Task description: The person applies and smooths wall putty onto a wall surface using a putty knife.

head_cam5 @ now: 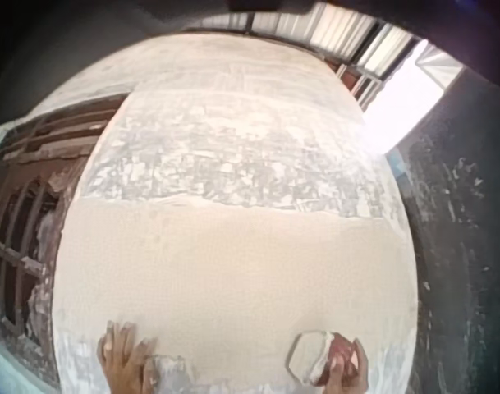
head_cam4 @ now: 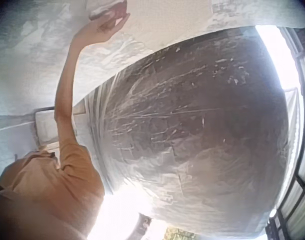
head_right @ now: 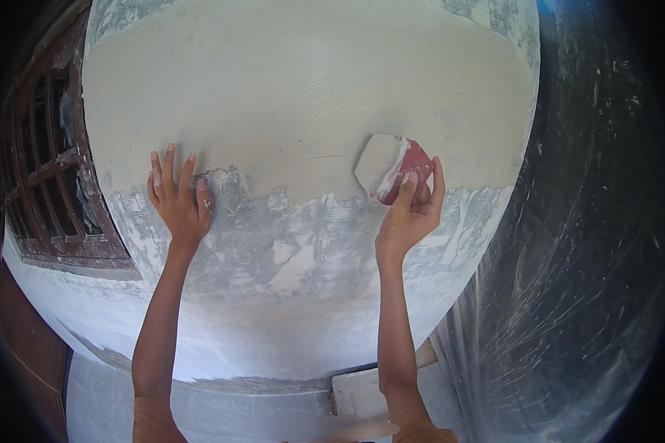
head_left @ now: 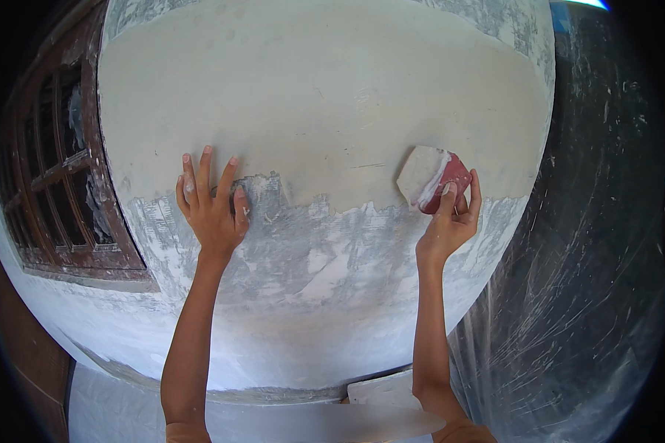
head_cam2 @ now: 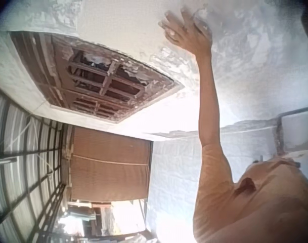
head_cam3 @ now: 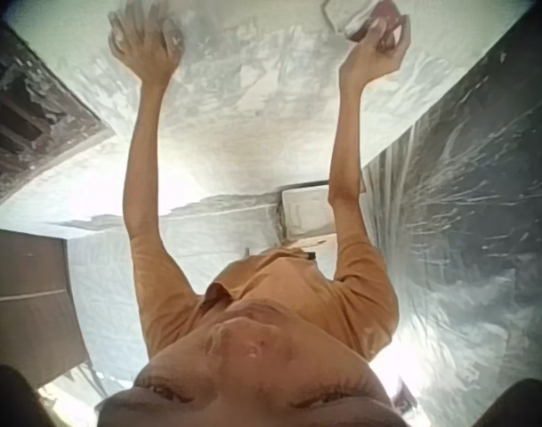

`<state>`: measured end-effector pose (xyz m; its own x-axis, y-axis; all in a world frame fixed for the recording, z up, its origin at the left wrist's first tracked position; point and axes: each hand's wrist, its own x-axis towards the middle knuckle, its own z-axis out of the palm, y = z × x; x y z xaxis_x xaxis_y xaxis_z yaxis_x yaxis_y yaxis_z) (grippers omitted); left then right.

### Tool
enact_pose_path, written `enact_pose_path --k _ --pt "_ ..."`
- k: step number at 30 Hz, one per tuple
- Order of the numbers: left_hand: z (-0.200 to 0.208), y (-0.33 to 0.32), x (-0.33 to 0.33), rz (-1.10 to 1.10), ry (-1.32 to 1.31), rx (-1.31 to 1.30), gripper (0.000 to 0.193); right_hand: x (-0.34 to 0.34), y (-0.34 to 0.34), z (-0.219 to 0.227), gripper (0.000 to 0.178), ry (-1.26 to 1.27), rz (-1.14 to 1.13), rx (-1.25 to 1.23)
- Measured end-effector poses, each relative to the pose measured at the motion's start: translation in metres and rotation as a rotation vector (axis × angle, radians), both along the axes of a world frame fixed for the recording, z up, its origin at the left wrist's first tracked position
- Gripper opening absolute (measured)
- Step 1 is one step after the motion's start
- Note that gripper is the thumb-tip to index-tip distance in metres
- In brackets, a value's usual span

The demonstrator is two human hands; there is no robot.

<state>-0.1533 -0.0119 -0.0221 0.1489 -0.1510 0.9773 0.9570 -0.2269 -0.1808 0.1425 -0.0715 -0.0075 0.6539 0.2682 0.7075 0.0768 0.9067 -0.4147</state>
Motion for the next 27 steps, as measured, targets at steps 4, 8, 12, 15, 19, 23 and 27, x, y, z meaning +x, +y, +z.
enact_pose_path --k 4,8,12,15,19,23,27 --pt "0.001 0.003 -0.005 -0.021 -0.04 0.02 0.043 -0.051 0.002 -0.012 0.042 -0.281 0.164 -0.129" --pt "0.003 0.005 0.002 -0.051 -0.09 0.061 0.041 -0.014 0.018 -0.022 0.042 -0.151 -0.016 -0.056" --pt "0.0 0.003 -0.001 -0.015 -0.048 0.024 0.04 0.008 0.003 -0.009 0.044 0.051 0.051 -0.007" --pt "0.001 0.008 0.001 -0.063 -0.053 0.047 0.04 -0.035 0.006 -0.015 0.041 -0.218 0.134 -0.052" --pt "0.0 0.004 -0.002 -0.075 -0.088 0.056 0.04 -0.039 0.01 -0.015 0.039 -0.241 0.017 -0.108" --pt "-0.002 0.002 0.001 0.004 0.009 0.015 0.042 0.032 0.008 -0.009 0.042 0.072 -0.045 -0.004" --pt "0.0 0.0 0.0 -0.029 0.016 -0.003 0.042 -0.029 -0.003 -0.006 0.042 -0.127 0.137 -0.025"
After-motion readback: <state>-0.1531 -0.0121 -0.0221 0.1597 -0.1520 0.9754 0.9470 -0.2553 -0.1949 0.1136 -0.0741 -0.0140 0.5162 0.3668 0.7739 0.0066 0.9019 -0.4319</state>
